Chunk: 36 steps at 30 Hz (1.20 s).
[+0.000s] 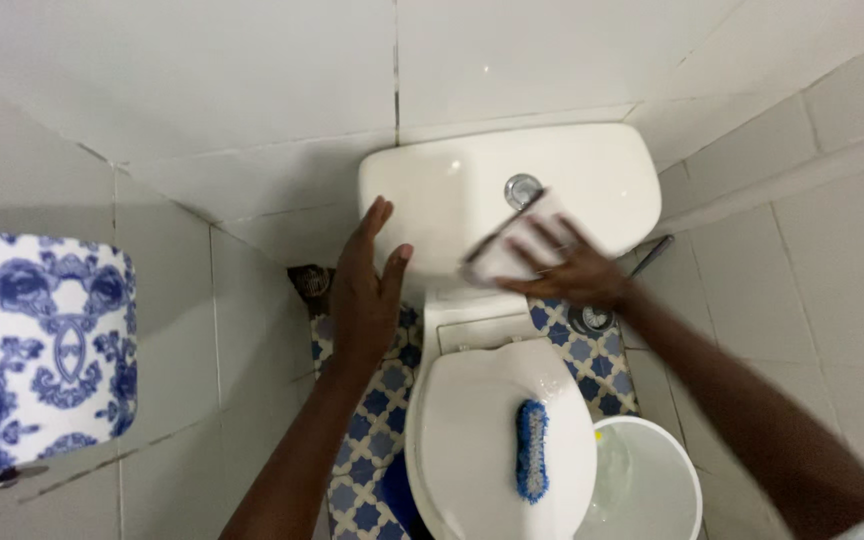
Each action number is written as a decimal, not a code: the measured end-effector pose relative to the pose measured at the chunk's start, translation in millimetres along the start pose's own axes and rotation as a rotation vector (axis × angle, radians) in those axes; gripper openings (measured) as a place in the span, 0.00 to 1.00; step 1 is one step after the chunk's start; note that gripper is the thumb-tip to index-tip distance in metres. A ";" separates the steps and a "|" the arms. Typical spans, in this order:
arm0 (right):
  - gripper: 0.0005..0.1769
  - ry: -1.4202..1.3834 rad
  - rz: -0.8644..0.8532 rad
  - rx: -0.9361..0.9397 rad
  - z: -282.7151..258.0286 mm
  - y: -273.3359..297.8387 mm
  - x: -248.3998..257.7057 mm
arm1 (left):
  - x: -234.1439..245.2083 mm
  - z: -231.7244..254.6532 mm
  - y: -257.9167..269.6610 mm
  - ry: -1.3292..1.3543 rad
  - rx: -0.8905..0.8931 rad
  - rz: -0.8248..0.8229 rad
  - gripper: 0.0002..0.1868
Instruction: The person scrubs the top of a white toilet cistern with a blue brush, then wipes it with a white cloth and a yellow cloth. The person repeatedly scrubs and wipes the cistern surface using water from a nearby bucket.
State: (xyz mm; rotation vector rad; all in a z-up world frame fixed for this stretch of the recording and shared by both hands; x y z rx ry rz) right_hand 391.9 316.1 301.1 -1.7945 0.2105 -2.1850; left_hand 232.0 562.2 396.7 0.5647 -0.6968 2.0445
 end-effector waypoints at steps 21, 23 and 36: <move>0.37 -0.569 -0.044 -0.262 19.6 -91.8 20.0 | -95.9 71.9 -9.9 -0.058 -0.092 0.273 0.22; 0.32 -0.522 -0.028 -0.381 44.1 -97.4 13.6 | -110.2 84.5 -8.9 -0.077 -0.124 0.282 0.22; 0.25 -0.251 0.317 -0.924 137.5 44.7 30.7 | -162.9 125.6 -36.4 -0.073 -0.222 0.110 0.18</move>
Point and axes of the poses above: each hand's wrist, its own y-axis away from the middle knuckle, its own x-axis out of the back of the hand, z = x × y, the point moved 5 cm from there along -y, towards the middle knuckle, and after that the axes turned 14 degrees about -y, right-handed, at the moved point
